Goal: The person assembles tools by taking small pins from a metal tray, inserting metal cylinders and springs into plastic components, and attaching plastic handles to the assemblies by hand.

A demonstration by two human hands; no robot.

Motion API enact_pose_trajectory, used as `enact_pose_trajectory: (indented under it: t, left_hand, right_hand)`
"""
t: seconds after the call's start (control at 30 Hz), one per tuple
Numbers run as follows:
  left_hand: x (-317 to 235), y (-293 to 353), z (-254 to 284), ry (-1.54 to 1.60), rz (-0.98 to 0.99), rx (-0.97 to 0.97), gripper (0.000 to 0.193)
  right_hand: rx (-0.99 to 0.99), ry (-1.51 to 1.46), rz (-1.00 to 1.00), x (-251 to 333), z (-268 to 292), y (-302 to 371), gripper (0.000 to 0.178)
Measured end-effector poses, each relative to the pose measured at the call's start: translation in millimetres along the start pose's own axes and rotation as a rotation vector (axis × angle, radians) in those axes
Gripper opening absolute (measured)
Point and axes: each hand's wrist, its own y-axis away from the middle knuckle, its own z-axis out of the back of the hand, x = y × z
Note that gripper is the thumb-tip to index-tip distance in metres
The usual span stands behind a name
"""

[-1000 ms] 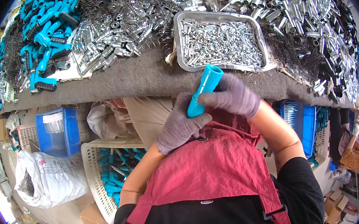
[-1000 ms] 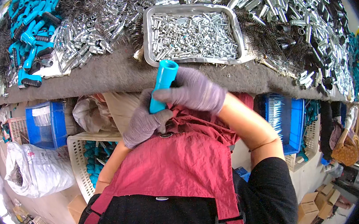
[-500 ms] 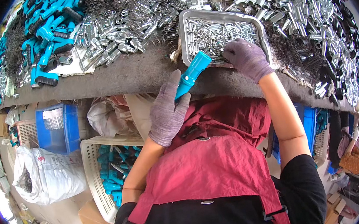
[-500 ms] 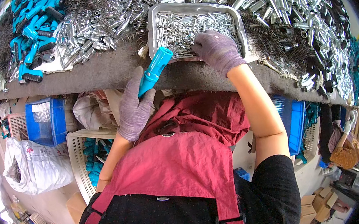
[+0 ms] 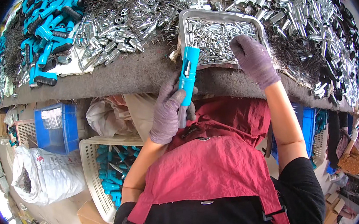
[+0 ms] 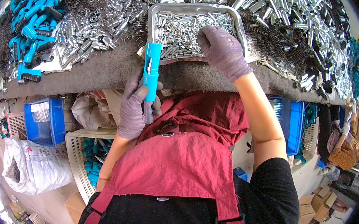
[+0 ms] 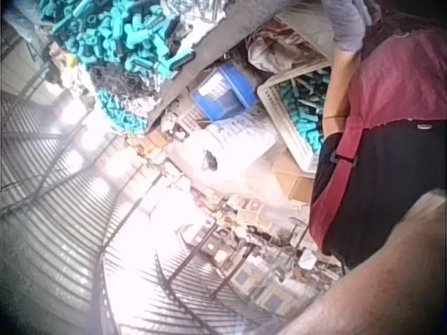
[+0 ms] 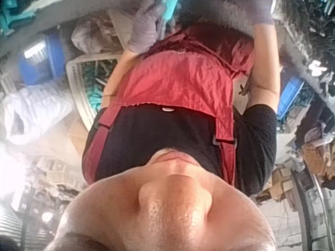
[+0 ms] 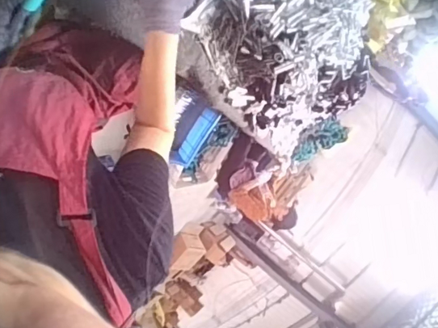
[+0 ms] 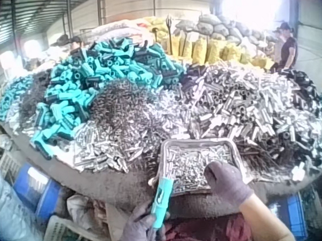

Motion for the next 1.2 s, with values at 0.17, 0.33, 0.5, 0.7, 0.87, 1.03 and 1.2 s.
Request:
enact_pose_trajectory:
  t: [0.17,0.33,0.5,0.7,0.87,1.03,1.2]
  left_hand:
    - [0,-3,-15,0.232,0.068,0.048,0.059]
    - [0,-7,-30,0.146,0.128,0.046,0.058]
    - [8,-8,-34,0.140,0.054,0.136,0.065]
    - [17,-3,-43,0.170,0.078,0.207,0.066]
    - [17,-2,-45,0.069,0.087,0.269,0.065]
    - [31,0,-42,0.203,0.222,0.340,0.062]
    - [26,4,-41,0.459,0.482,0.483,0.065]
  right_hand:
    - [0.111,-0.556,0.020,58,7,20,0.012]
    - [0.217,-0.733,-0.130,69,7,26,0.015]
    - [0.221,-1.092,-0.229,48,-7,39,0.019]
    - [0.294,-1.367,-0.433,44,-6,60,0.019]
    - [0.183,-1.519,-0.350,41,-11,67,0.034]
    - [0.295,-1.332,-0.271,31,4,77,0.047]
    - [0.194,-1.271,-0.217,35,23,90,0.030]
